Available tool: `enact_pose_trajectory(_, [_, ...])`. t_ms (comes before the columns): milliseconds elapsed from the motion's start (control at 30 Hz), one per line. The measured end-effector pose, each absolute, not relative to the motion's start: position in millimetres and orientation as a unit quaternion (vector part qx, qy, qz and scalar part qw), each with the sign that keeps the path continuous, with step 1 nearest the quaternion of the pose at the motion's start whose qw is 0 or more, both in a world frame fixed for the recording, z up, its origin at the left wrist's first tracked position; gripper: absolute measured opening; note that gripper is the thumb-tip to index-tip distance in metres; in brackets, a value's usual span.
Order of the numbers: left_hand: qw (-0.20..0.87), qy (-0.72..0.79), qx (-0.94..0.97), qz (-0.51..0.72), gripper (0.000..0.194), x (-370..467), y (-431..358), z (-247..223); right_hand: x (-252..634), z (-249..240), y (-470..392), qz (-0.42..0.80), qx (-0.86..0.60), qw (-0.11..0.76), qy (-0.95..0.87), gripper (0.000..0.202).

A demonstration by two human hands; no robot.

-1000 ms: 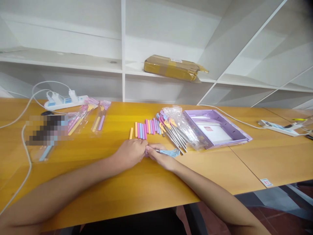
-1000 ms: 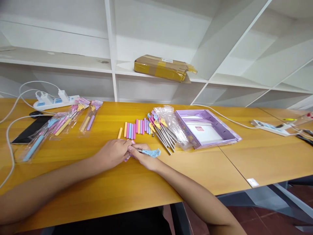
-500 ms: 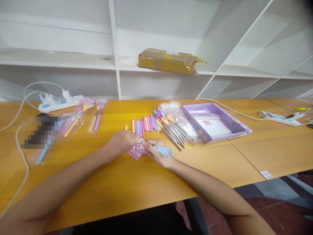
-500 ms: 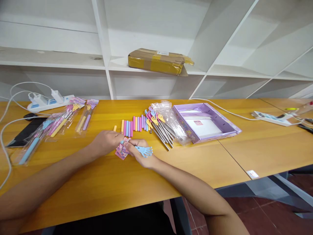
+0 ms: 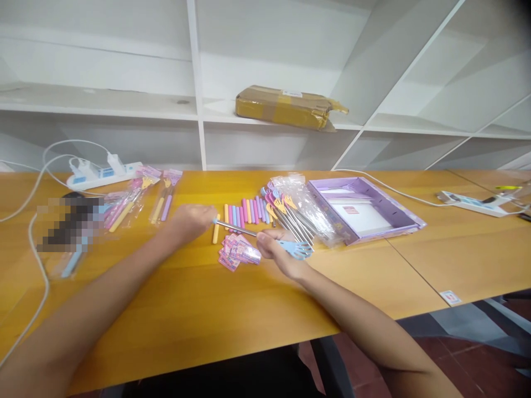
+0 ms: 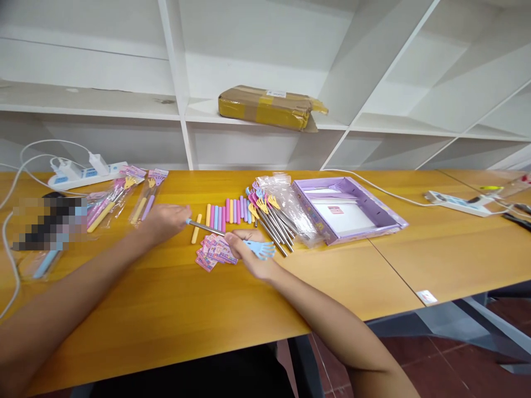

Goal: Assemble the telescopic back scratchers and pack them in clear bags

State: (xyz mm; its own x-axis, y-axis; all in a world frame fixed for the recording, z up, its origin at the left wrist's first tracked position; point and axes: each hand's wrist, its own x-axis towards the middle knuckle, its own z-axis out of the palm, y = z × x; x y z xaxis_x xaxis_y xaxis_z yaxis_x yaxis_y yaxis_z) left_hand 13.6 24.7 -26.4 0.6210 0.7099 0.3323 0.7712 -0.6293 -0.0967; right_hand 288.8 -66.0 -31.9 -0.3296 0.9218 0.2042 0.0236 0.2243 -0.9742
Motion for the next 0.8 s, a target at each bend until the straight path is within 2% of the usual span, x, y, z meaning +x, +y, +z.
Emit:
enact_pose_trajectory(100, [0.070,-0.533,-0.838,-0.092,0.023,-7,45,-21,312,-26,-53,0.469,-0.365,0.504,-0.627,0.064])
enact_pose_trajectory(233, [-0.026,-0.659,-0.749,-0.065,0.013,-24,60,-24,348,-6,-34,0.348,-0.404,0.598,-0.598,0.063])
enact_pose_trajectory(400, [-0.177,-0.671,-0.714,-0.095,0.039,-14,60,-38,385,2,-5,0.260,-0.448,0.614,-0.596,0.051])
enact_pose_trajectory(467, [-0.198,-0.657,-0.718,-0.116,0.048,-5,57,-42,396,-3,5,0.226,-0.477,0.607,-0.594,0.044])
enact_pose_trajectory(533, [-0.186,-0.641,-0.734,-0.123,0.052,3,51,-44,404,-10,9,0.183,-0.534,0.548,-0.618,0.034])
enact_pose_trajectory(633, [-0.193,-0.622,-0.753,-0.090,0.063,10,38,-43,406,-19,10,0.114,-0.618,0.357,-0.691,0.016])
enact_pose_trajectory(700, [-0.214,-0.602,-0.767,-0.060,0.075,11,30,-42,403,-27,10,0.084,-0.642,0.239,-0.724,0.012])
enact_pose_trajectory(800, [-0.210,-0.593,-0.776,-0.044,0.076,10,25,-39,397,-40,15,0.049,-0.651,0.151,-0.743,0.010])
